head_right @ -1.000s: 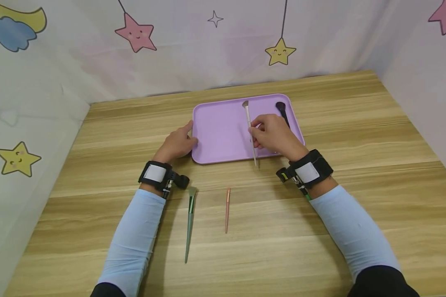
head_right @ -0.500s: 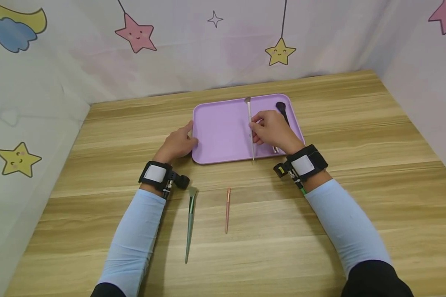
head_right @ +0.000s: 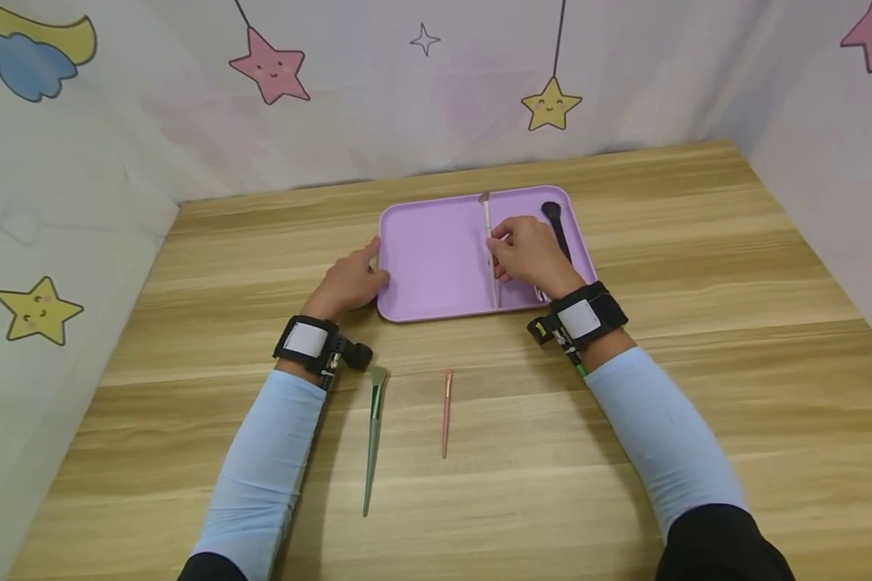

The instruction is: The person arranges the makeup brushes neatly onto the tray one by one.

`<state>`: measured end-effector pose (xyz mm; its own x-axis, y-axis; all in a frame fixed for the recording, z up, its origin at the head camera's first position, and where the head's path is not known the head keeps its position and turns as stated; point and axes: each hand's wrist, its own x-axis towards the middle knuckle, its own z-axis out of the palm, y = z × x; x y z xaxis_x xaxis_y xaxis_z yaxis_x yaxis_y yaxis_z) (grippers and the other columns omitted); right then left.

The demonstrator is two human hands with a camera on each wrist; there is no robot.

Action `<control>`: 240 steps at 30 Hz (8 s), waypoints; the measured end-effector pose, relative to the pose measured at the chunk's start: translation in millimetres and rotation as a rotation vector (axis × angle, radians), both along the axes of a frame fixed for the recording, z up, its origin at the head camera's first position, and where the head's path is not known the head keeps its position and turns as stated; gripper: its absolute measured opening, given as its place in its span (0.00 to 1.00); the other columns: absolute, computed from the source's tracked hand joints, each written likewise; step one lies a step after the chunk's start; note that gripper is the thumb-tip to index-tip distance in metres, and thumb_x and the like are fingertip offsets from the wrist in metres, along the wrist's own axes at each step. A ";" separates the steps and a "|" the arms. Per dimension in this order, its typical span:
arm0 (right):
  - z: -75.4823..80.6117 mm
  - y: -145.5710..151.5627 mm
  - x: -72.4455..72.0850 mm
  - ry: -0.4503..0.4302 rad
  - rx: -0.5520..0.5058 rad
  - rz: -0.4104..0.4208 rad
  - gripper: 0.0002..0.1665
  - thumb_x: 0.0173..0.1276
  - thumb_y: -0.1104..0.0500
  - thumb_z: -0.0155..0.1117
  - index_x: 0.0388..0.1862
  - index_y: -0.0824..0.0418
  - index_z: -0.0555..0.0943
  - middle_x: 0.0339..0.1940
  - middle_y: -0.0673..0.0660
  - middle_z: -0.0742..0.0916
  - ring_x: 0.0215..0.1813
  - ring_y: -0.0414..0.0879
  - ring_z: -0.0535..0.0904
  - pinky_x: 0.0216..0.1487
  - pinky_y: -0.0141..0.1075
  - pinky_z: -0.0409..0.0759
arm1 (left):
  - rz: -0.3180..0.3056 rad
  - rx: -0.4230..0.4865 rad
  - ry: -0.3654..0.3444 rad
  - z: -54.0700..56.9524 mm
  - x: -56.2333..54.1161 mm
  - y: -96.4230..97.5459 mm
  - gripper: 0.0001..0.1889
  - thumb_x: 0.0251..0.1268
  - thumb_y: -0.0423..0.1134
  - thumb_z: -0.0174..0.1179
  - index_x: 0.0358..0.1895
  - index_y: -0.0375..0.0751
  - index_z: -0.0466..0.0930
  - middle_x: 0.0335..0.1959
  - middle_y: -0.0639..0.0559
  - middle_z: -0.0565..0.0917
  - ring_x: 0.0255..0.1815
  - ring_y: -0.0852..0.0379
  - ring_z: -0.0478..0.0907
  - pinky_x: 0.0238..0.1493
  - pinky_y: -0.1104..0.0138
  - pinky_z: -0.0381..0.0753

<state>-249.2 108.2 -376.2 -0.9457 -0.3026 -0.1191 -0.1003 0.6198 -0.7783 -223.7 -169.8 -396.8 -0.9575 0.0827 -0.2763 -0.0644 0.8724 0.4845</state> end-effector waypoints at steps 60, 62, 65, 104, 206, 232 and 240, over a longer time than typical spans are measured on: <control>4.0 -8.4 25.3 0.140 0.331 0.088 0.22 0.61 0.50 0.63 0.48 0.63 0.81 0.31 0.60 0.88 0.29 0.47 0.80 0.27 0.36 0.73 | -0.006 -0.015 0.012 -0.2 -1.8 0.4 0.38 0.65 0.46 0.44 0.78 0.43 0.43 0.75 0.43 0.61 0.48 0.46 0.72 0.46 0.60 0.69; 5.0 -9.3 26.7 0.140 0.325 0.091 0.21 0.61 0.50 0.63 0.48 0.63 0.82 0.32 0.60 0.88 0.29 0.48 0.80 0.27 0.36 0.73 | -0.005 -0.012 0.007 0.1 -1.5 0.7 0.38 0.66 0.46 0.44 0.78 0.43 0.43 0.75 0.43 0.60 0.49 0.45 0.72 0.46 0.60 0.69; 6.3 -10.3 28.1 0.142 0.325 0.095 0.21 0.61 0.50 0.63 0.47 0.63 0.82 0.33 0.60 0.88 0.30 0.48 0.81 0.27 0.36 0.73 | -0.004 -0.012 0.000 0.5 -1.0 1.1 0.38 0.66 0.46 0.45 0.78 0.43 0.43 0.75 0.43 0.60 0.51 0.45 0.71 0.48 0.59 0.69; 8.4 -24.5 47.5 0.146 0.383 0.217 0.15 0.60 0.48 0.66 0.33 0.59 0.85 0.23 0.53 0.85 0.24 0.45 0.76 0.27 0.36 0.72 | 0.007 0.000 0.002 -1.9 -2.1 0.6 0.38 0.65 0.45 0.45 0.78 0.43 0.44 0.76 0.44 0.59 0.67 0.48 0.66 0.66 0.54 0.66; 22.0 -43.2 88.0 -0.004 0.581 0.468 0.21 0.57 0.40 0.67 0.15 0.52 0.78 0.18 0.47 0.77 0.22 0.42 0.72 0.19 0.35 0.68 | 0.003 0.005 0.001 1.1 0.1 2.0 0.38 0.66 0.45 0.45 0.78 0.42 0.43 0.74 0.43 0.63 0.38 0.47 0.70 0.41 0.62 0.67; 23.6 -45.6 96.8 -0.013 0.591 0.546 0.22 0.57 0.41 0.68 0.13 0.53 0.77 0.15 0.47 0.79 0.20 0.42 0.74 0.20 0.34 0.70 | 0.003 -0.001 0.007 -0.6 -1.3 0.9 0.38 0.66 0.45 0.45 0.78 0.42 0.43 0.73 0.43 0.63 0.47 0.46 0.71 0.48 0.60 0.69; 23.4 -47.1 101.4 0.002 0.587 0.566 0.24 0.57 0.43 0.68 0.09 0.53 0.74 0.12 0.45 0.74 0.18 0.40 0.69 0.18 0.34 0.67 | -0.002 -0.003 0.005 -1.6 -1.6 0.8 0.38 0.65 0.45 0.45 0.77 0.42 0.43 0.71 0.42 0.66 0.40 0.47 0.71 0.43 0.62 0.68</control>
<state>-147.8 61.2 -352.8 -0.6688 -0.6232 -0.4054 -0.5212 0.7819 -0.3420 -225.3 -169.0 -398.4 -0.9587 0.0843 -0.2715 -0.0598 0.8738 0.4825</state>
